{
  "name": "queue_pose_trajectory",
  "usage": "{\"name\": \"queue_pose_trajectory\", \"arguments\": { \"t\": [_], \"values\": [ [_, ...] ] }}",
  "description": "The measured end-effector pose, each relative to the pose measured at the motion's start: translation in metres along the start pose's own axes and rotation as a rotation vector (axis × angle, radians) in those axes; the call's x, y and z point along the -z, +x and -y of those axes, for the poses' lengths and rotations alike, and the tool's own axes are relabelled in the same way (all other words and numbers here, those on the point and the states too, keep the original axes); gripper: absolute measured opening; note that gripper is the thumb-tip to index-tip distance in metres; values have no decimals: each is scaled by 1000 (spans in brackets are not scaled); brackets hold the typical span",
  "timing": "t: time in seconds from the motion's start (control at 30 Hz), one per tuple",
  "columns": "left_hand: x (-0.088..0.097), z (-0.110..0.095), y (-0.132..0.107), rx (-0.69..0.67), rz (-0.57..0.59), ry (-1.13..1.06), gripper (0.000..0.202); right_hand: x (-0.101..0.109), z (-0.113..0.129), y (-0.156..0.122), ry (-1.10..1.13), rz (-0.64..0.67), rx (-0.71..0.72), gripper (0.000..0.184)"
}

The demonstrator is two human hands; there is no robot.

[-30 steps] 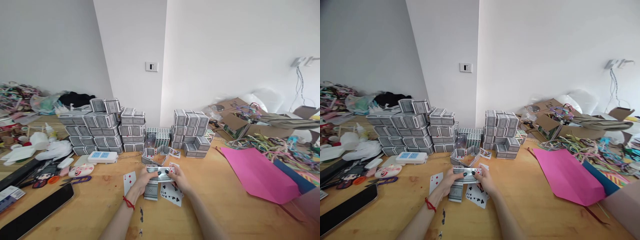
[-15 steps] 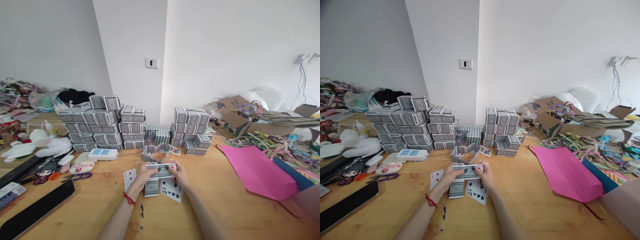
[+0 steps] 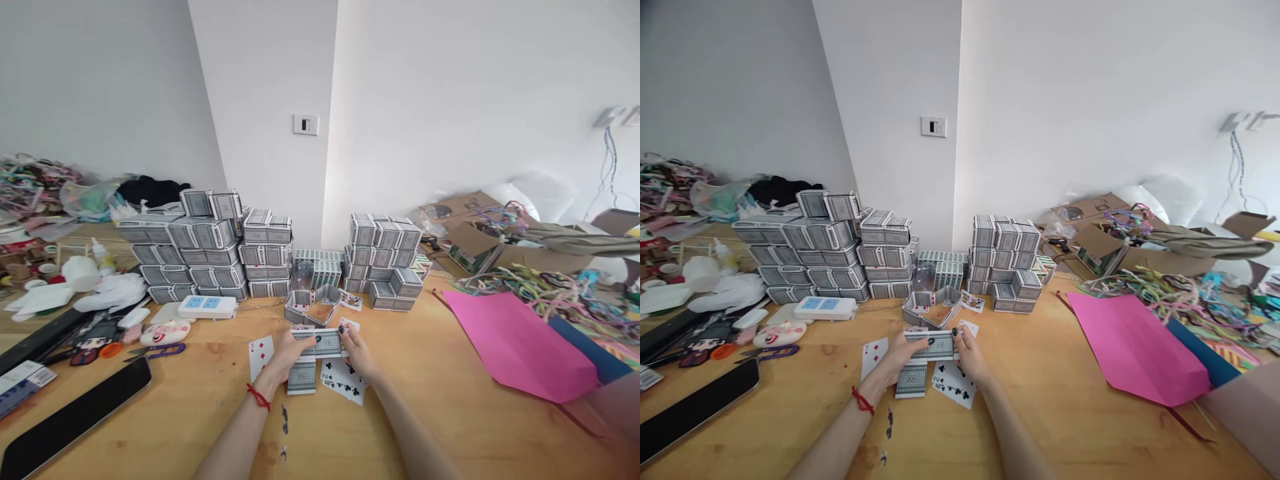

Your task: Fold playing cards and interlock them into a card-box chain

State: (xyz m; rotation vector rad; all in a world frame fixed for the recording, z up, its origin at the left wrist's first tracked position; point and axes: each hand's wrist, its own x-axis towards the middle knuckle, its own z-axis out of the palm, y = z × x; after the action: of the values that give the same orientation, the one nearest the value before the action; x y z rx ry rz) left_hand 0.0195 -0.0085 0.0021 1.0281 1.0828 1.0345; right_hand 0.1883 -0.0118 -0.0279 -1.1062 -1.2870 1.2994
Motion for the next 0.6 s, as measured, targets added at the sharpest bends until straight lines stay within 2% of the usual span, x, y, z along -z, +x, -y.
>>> {"name": "queue_pose_trajectory", "arguments": {
  "t": [0.1,0.37,0.6],
  "values": [
    [1,-2,0,10,31,-28,19,1,3,-1,-9,-4,3,36],
    [17,-3,6,46,-10,-84,28,7,7,-1,-21,29,24,39],
    [15,1,7,13,-26,-16,32,5,5,0,-38,18,39,37]
  ]
}}
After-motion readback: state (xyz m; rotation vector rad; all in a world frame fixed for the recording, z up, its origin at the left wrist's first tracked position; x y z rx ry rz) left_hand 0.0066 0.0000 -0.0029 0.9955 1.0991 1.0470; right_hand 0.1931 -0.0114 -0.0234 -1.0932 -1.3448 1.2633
